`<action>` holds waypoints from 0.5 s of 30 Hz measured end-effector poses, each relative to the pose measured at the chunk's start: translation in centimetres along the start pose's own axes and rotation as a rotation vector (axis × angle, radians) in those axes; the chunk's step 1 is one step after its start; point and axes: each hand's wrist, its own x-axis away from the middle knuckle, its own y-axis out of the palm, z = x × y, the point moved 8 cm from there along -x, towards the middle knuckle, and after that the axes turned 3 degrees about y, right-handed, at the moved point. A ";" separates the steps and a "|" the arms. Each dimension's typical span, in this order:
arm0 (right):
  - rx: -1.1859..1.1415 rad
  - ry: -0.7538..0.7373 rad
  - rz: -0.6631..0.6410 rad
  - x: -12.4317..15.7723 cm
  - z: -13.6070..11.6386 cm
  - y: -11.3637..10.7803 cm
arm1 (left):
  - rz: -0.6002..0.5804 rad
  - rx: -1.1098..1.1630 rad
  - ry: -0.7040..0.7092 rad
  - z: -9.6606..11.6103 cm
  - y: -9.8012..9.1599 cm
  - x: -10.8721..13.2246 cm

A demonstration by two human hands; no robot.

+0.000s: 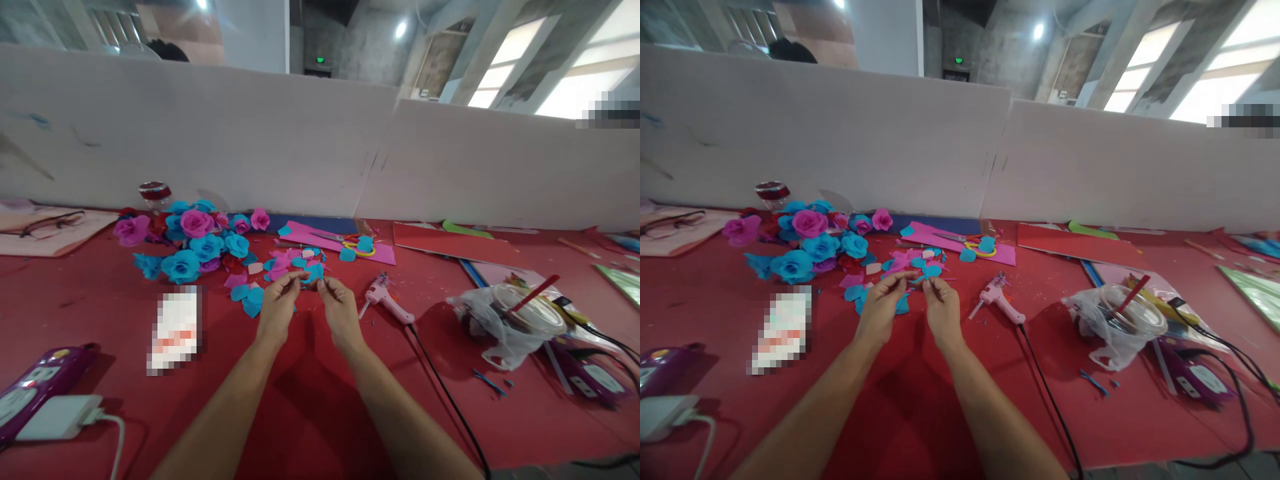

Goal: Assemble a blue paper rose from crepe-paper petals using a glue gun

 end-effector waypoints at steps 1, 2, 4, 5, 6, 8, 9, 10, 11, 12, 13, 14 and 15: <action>-0.001 -0.005 -0.022 0.0 0.0 0.3 | -0.050 0.056 -0.040 -0.2 0.4 0.0; -0.011 -0.010 -0.046 0.0 -0.1 0.6 | -0.099 0.109 -0.082 -0.3 0.9 0.0; -0.054 -0.011 -0.096 0.1 -0.2 1.3 | -0.163 0.186 -0.151 -0.5 1.5 0.2; -0.085 0.002 -0.119 0.2 -0.2 1.5 | -0.169 0.215 -0.174 -0.7 1.6 0.2; -0.122 0.025 -0.136 0.2 -0.1 1.7 | -0.158 0.239 -0.188 -0.8 1.5 0.2; -0.201 0.088 -0.156 0.3 0.0 1.9 | -0.103 0.262 -0.194 -0.9 1.0 0.1; -0.238 0.118 -0.163 0.4 0.0 2.0 | -0.077 0.258 -0.189 -1.0 0.7 0.0; -0.271 0.141 -0.167 0.5 0.0 1.9 | -0.063 0.241 -0.181 -0.9 0.5 -0.1; -0.297 0.155 -0.172 0.5 0.0 1.9 | -0.076 0.225 -0.178 -0.9 0.6 -0.1; -0.315 0.162 -0.175 0.5 0.0 1.9 | -0.106 0.217 -0.184 -0.8 0.8 -0.1; -0.328 0.167 -0.177 0.5 0.1 1.8 | -0.147 0.220 -0.197 -0.8 1.2 0.0; -0.338 0.172 -0.177 0.5 0.2 1.8 | -0.186 0.235 -0.216 -0.7 1.6 0.2; -0.346 0.182 -0.176 0.5 0.3 1.8 | -0.214 0.257 -0.236 -0.6 1.9 0.4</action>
